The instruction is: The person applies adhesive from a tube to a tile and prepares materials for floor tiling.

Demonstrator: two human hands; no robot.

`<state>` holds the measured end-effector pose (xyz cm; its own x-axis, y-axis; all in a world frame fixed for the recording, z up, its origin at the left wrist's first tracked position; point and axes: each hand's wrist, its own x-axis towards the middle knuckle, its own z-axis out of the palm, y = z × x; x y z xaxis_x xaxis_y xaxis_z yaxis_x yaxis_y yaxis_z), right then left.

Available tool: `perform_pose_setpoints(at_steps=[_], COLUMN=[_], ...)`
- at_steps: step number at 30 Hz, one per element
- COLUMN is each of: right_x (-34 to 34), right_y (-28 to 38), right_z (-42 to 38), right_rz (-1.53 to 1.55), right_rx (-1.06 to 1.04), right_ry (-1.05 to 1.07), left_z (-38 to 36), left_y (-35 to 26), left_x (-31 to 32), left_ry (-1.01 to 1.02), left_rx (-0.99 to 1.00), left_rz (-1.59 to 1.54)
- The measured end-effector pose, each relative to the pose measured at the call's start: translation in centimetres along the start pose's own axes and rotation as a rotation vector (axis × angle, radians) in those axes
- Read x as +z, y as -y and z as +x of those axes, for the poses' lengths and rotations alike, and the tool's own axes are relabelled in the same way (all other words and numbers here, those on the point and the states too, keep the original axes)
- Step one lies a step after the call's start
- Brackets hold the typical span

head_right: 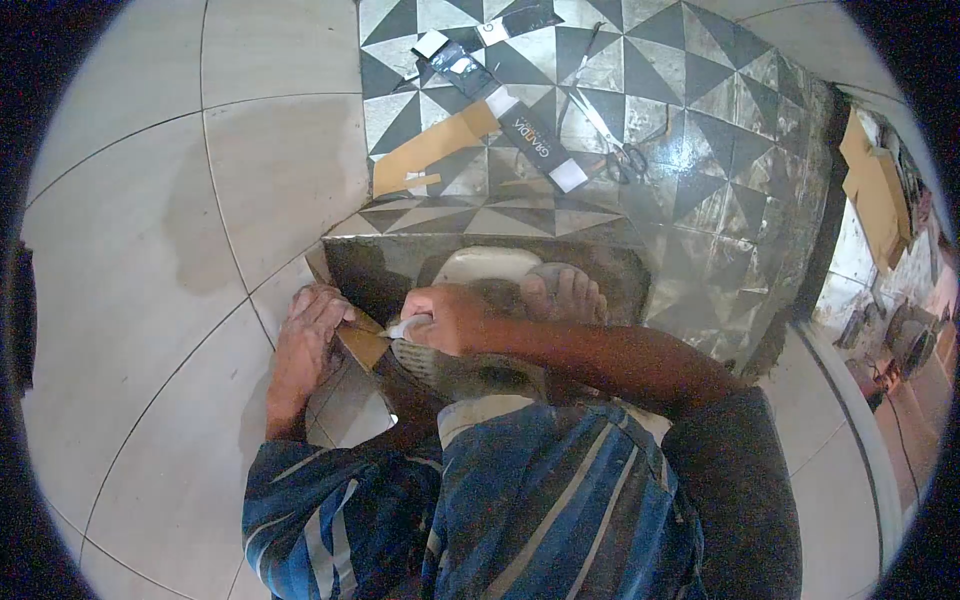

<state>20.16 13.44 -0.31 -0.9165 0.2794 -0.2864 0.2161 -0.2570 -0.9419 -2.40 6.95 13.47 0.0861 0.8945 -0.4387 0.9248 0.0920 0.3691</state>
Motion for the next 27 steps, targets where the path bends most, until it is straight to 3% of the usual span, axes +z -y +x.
perform_pose_setpoints(at_steps=[9,27], right_x=[-1.2,0.0], right_y=[3.0,0.2], right_z=[1.1,0.3], right_rz=[0.119,0.010], right_rx=[0.032,-0.030], right_ry=[0.009,-0.001], left_z=[0.0,-0.2], left_y=[-0.3,-0.2], left_x=[0.0,0.0], left_ry=[0.011,0.018], left_rx=[-0.041,-0.042], left_rz=[0.000,-0.025])
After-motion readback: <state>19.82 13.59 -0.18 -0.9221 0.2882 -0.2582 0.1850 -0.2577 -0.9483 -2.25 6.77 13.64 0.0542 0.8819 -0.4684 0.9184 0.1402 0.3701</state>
